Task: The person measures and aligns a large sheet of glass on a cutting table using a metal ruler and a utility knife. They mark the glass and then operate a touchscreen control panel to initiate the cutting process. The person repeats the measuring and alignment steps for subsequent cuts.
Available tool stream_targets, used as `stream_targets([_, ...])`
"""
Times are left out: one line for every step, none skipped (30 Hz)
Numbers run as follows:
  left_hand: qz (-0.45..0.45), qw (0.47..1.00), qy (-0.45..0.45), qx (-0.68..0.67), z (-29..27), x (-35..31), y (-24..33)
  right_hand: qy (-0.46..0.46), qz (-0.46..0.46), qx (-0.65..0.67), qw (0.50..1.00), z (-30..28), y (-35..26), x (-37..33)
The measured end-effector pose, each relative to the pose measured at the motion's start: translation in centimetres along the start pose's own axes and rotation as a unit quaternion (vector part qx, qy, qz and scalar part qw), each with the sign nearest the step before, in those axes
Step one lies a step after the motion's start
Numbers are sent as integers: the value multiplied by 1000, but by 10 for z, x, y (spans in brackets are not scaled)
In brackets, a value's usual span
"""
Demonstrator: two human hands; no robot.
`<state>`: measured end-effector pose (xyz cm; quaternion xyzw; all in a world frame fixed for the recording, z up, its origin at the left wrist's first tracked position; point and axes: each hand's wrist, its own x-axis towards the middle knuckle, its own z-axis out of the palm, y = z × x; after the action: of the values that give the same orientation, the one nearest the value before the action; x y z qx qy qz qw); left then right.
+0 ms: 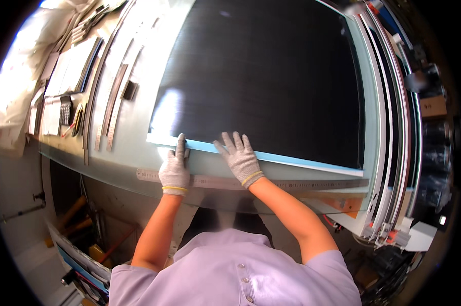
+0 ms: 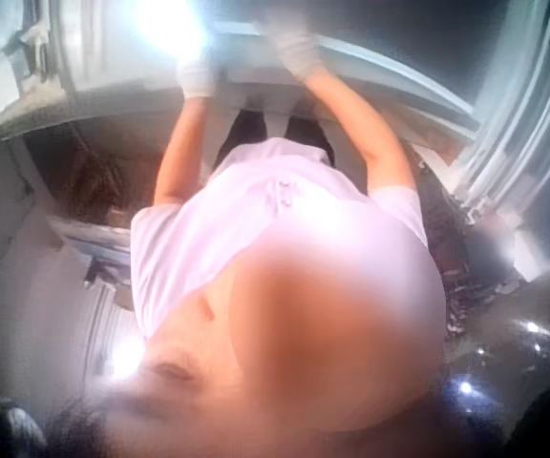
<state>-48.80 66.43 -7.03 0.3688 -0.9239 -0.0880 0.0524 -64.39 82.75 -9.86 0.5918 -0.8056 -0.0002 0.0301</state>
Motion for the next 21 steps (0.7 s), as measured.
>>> stream_targets([28,1000,-11,-7,1,3,-8,-13,12,-5,1000,0,-1,1])
stream_targets([50,998,-22,-13,-5,6,-8,-13,16,5,1000,1,-2,1])
stream_targets([-7,993,-118,-4,-12,12,-2,-13,21,16,1000,1,-2,1])
stream_targets([26,994,-101,14,-12,17,0,-12,26,27,999,2,-3,1])
stream_targets([58,995,-81,29,-13,23,3,-23,27,31,999,0,-2,1])
stream_targets([90,993,-62,43,-14,29,7,-24,28,36,999,-1,-2,1])
stream_targets([112,990,-76,46,-17,33,12,-25,29,42,998,-1,-3,1])
stream_targets([141,986,-78,45,-18,39,19,-30,32,45,998,0,-2,-1])
stream_targets([170,981,-80,44,-19,45,23,-13,38,67,997,0,-2,-3])
stream_targets([199,975,-82,44,-19,51,25,0,35,75,997,2,-4,-3])
stream_targets([197,974,-112,20,-18,53,25,9,36,80,996,3,-3,-4])
stream_targets([203,973,-112,14,-16,54,28,17,38,81,996,3,1,-8])
stream_targets([187,974,-131,6,-17,56,32,34,39,90,995,9,3,-11])
stream_targets([172,974,-149,-4,-18,56,38,49,40,95,993,14,8,-19])
stream_targets([168,975,-145,-1,-18,55,41,40,47,88,994,10,17,-30])
stream_targets([163,976,-142,2,-17,53,43,40,76,69,994,11,31,-50])
stream_targets([154,979,-130,20,-17,50,45,45,104,45,993,16,49,-75])
stream_targets([159,982,-95,44,-11,48,42,51,129,23,990,18,71,-101])
stream_targets([137,988,-70,21,-9,46,40,55,168,16,984,15,98,-131])
stream_targets([143,990,-13,-14,-5,40,33,34,212,-30,976,13,126,-163])
stream_targets([67,997,16,-41,-6,32,34,72,264,-51,960,30,156,-202])
